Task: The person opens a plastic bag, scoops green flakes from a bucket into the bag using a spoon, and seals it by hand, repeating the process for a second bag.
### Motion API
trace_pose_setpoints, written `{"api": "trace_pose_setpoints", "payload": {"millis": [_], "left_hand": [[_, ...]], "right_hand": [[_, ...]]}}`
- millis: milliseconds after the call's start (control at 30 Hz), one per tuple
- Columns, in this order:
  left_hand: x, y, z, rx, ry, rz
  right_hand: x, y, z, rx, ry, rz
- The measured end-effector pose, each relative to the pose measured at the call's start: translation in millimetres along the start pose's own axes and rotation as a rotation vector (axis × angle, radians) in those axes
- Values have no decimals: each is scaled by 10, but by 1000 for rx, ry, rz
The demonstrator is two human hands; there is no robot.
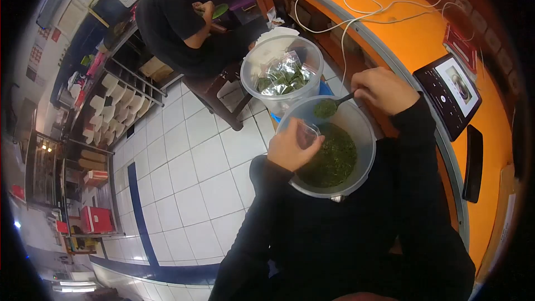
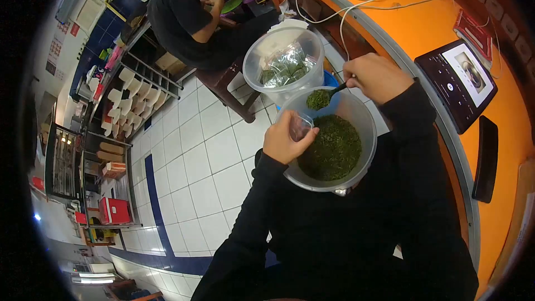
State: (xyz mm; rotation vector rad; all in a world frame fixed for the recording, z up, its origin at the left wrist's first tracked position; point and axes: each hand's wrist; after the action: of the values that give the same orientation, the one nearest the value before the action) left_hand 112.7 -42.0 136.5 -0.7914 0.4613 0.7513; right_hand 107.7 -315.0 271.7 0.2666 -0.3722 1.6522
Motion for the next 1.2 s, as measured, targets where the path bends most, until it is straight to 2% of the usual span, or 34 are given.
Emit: {"api": "trace_pose_setpoints", "payload": {"millis": [133,200,267,300,333,367,400,433,467,533,567,633,667,733,800,867,900,933,967,1000,1033,1100,1200], "left_hand": [[-25,7,-11,5,-72,-36],[14,2,-41,-24,-126,-53],[78,54,-61,40,-22,-23],[146,85,-88,45,0,-27],[231,89,-129,-27,13,-110],[304,122,-192,-53,-148,-203],[205,117,-113,5,-56,-63],[162,134,-41,-29,-12,-63],[182,131,-40,-31,-19,-46],[251,166,-21,-50,-38,-24],[271,157,-37,-70,5,-41],[215,173,-10,-124,101,-62],[199,188,42,-138,101,-58],[165,204,166,-438,346,-37],[-1,246,214,-427,360,-62],[-131,280,216,-420,370,-80],[-187,279,188,-414,373,-110],[-218,263,166,-405,376,-147],[-152,228,164,-325,439,-51],[-123,208,130,-318,439,-61],[-107,205,85,-301,332,-97],[-85,265,-29,-283,236,-121],[-57,307,-157,-136,170,-48]], "right_hand": [[172,4,-398,17,-20,70],[381,107,-631,-28,111,247],[404,192,-810,-173,-15,386],[459,186,-741,-105,38,303],[505,176,-613,-59,3,196],[427,153,-615,-194,11,291],[455,152,-564,-216,94,307],[310,150,-672,-301,74,374],[238,141,-643,-138,-14,352],[103,133,-538,-100,-34,245],[94,150,-443,-95,-34,269],[18,273,-278,-66,-133,-60],[-115,295,-269,-63,-125,-49],[-337,251,-266,-69,-68,-17],[-336,321,-498,-92,-131,-99],[-259,328,-693,133,-129,-160],[-171,323,-847,249,-238,-189],[-250,281,-996,342,-134,-60],[-251,332,-1198,200,-150,-4],[-204,381,-1319,57,-168,51],[-129,384,-1312,50,-170,46],[37,405,-1293,-43,-618,-34],[99,568,-1346,59,-713,14]]}}
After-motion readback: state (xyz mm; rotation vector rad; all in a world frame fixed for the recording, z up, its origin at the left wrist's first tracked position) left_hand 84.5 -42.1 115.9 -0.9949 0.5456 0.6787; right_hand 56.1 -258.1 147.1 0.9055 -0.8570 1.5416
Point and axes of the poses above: each hand's wrist, its own y-axis away from the middle knuckle, its own z-axis out of the back of the hand, x = y × z, and after that the axes turned 14 degrees about -z, right-handed
